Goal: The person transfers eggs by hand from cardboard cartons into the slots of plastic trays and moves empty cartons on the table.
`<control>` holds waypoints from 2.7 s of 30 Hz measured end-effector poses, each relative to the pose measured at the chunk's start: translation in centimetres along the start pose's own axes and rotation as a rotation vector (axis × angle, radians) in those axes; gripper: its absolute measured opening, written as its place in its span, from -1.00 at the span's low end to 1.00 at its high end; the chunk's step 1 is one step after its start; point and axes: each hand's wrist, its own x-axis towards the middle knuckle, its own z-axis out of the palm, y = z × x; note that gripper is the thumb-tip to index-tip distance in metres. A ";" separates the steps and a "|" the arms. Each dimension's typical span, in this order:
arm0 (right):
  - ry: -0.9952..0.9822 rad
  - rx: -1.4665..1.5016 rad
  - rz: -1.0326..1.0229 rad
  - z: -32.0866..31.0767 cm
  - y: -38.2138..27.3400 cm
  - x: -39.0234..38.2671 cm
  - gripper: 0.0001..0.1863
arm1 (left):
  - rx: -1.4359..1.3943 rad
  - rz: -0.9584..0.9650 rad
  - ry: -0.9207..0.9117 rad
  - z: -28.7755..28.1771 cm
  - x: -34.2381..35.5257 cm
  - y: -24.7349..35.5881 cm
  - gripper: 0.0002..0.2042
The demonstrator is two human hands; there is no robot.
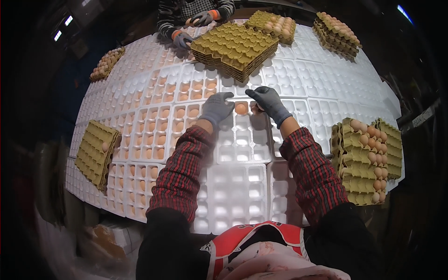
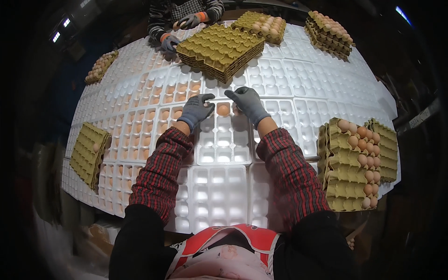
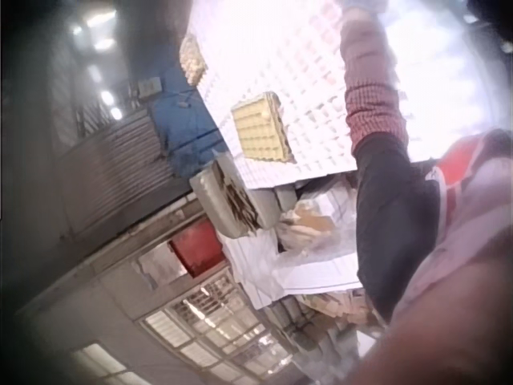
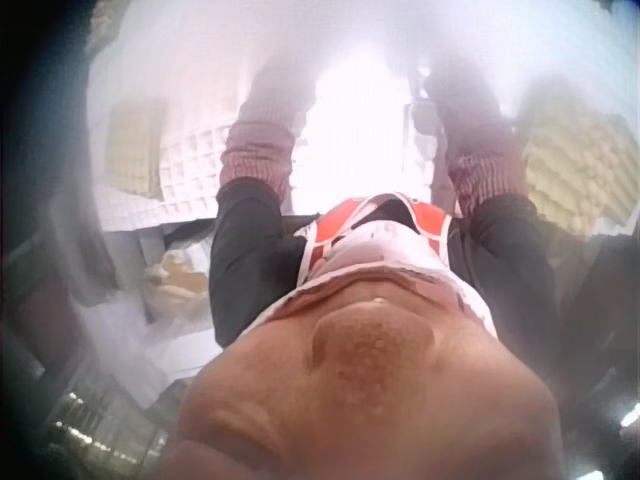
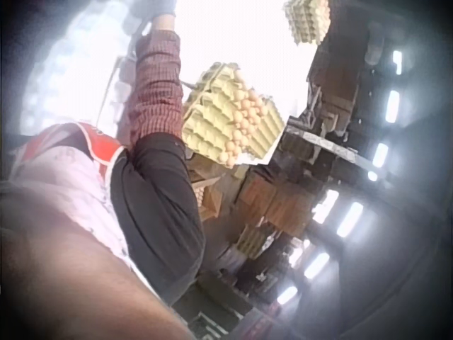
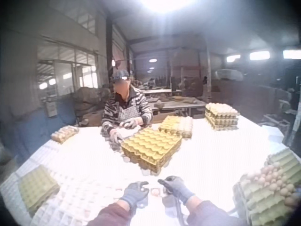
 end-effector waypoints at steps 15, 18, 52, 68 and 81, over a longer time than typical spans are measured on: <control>0.201 -0.182 -0.500 -0.1 2.2 -18.1 -0.59 | 0.395 0.040 0.287 9.4 6.2 -0.8 -0.64; -0.199 -0.079 -0.557 -5.7 1.1 -30.3 -0.58 | 0.265 0.070 0.282 8.1 6.9 -3.9 -0.65; 0.313 -0.005 -0.305 -45.7 11.8 -45.5 -0.43 | 0.151 0.682 -0.355 16.6 -16.5 55.0 -0.64; 0.295 -0.778 -0.283 -45.1 9.6 -42.0 -0.51 | 0.649 0.675 -0.121 17.8 -14.6 57.9 -0.81; -0.497 1.692 0.032 -29.0 5.9 -40.5 -0.36 | -1.563 0.399 -0.334 6.6 -15.8 31.5 -0.36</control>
